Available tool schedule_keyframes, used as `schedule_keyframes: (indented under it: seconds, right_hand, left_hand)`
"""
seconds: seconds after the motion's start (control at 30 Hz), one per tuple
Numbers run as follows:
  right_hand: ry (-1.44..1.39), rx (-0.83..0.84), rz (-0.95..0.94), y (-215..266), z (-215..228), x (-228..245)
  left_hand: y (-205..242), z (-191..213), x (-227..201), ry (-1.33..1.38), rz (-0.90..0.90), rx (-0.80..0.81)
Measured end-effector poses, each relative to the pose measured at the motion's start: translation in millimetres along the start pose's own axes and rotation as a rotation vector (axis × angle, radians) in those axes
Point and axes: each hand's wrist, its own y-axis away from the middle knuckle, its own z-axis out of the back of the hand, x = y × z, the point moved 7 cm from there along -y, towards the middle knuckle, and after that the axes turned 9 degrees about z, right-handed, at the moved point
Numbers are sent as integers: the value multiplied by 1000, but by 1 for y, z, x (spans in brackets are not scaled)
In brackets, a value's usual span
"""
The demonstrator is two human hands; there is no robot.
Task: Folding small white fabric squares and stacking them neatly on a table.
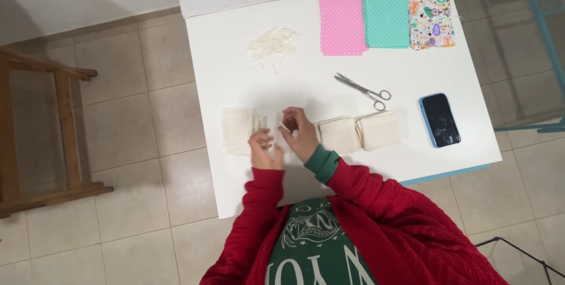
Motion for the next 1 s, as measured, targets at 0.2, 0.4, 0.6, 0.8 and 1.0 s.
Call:
schedule_keyframes:
  seconds: [0.2, 0.4, 0.6, 0.8, 1.0]
  right_hand:
    - [228, 118, 212, 27, -11, 39]
    - [154, 101, 402, 36, -7, 85]
    - [141, 127, 456, 44, -8, 100]
    - [634, 122, 730, 36, 3, 80]
    - [653, 44, 659, 11, 40, 104]
  left_hand:
    - [-15, -4, 3, -38, -330, -189]
    - [-22, 6, 19, -5, -460, -340]
    - [-15, 12, -1, 25, -521, -344]
    - [-6, 14, -24, -72, -661, -325]
    - [21, -2, -34, 49, -644, 179]
